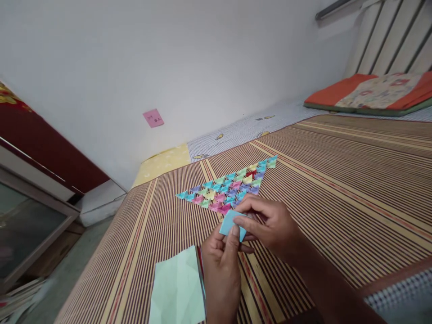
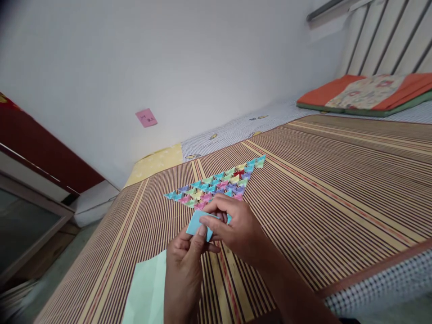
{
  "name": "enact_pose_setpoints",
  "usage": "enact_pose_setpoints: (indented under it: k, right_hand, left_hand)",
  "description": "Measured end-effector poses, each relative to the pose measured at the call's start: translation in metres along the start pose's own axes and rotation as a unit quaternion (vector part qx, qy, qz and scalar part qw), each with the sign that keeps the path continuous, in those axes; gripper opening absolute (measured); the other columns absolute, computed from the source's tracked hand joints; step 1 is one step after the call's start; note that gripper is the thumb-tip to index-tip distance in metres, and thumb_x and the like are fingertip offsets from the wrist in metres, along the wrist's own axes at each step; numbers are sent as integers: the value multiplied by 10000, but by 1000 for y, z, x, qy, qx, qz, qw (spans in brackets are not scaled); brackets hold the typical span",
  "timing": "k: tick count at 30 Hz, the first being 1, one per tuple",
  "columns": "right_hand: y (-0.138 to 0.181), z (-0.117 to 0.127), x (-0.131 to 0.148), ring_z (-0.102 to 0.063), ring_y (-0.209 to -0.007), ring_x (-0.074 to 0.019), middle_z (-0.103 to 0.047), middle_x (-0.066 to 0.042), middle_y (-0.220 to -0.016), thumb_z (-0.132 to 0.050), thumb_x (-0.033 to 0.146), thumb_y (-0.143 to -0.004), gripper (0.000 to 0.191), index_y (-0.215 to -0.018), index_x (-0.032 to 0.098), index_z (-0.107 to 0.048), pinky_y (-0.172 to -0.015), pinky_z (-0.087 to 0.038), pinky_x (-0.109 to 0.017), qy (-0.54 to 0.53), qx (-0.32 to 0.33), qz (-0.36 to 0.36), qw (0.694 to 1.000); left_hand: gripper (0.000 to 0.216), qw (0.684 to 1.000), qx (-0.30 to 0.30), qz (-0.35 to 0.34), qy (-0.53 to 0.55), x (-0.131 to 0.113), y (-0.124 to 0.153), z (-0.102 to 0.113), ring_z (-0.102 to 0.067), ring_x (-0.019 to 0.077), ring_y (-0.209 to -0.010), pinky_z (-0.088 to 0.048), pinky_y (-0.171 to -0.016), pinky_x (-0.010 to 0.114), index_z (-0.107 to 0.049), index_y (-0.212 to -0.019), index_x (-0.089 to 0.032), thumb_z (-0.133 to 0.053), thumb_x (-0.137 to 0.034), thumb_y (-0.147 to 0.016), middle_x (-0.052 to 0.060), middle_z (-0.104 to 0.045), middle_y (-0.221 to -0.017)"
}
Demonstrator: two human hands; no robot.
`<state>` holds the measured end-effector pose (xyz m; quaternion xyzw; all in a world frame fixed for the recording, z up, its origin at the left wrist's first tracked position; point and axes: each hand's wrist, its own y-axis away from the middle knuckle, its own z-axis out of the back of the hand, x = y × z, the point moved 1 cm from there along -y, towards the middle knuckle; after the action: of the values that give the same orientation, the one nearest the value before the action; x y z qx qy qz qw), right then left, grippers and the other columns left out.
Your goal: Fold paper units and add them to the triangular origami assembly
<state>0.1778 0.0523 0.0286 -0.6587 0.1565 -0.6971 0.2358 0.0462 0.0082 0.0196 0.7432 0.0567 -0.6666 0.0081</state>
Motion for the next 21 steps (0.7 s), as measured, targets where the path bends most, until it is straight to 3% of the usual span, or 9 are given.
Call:
enact_pose_setpoints:
  k: [3,8,16,21]
  right_hand:
    - [-1,6,-6,-551,-649,-134,-599,0,-715,-568,359,-975,263,-850,180,-713,-618,-459,-257,-106,40,-81,990]
    - [-3,10,-11,-496,-638,-127,-534,14,-667,-651,417,-917,329,-694,175,-662,-619,-431,-256,-144,67,-110,981]
    - [-3,12,-6,-540,-647,-121,-583,2,-704,-672,366,-915,301,-689,168,-684,-629,-451,-251,-134,67,-86,985]
    - [-2,12,-1,-530,-591,-116,-573,3,-702,-660,374,-920,291,-716,170,-700,-552,-448,-248,-133,70,-85,985]
  left_hand:
    - [207,1000,15,5,12,-1,0,-1,-734,210,-792,-579,-682,276,-787,-961,-156,-714,-330,-874,74,-791,-837]
    - [184,999,27,10,20,-4,0,-2,-741,222,-777,-580,-671,287,-791,-897,-152,-734,-321,-853,83,-796,-823]
    - [206,999,25,5,-26,-6,2,1,-725,209,-741,-559,-689,282,-792,-886,-153,-721,-344,-864,71,-792,-795]
    - [215,998,44,-5,-42,-2,0,4,-713,199,-740,-537,-700,272,-791,-919,-158,-687,-345,-896,59,-790,-800]
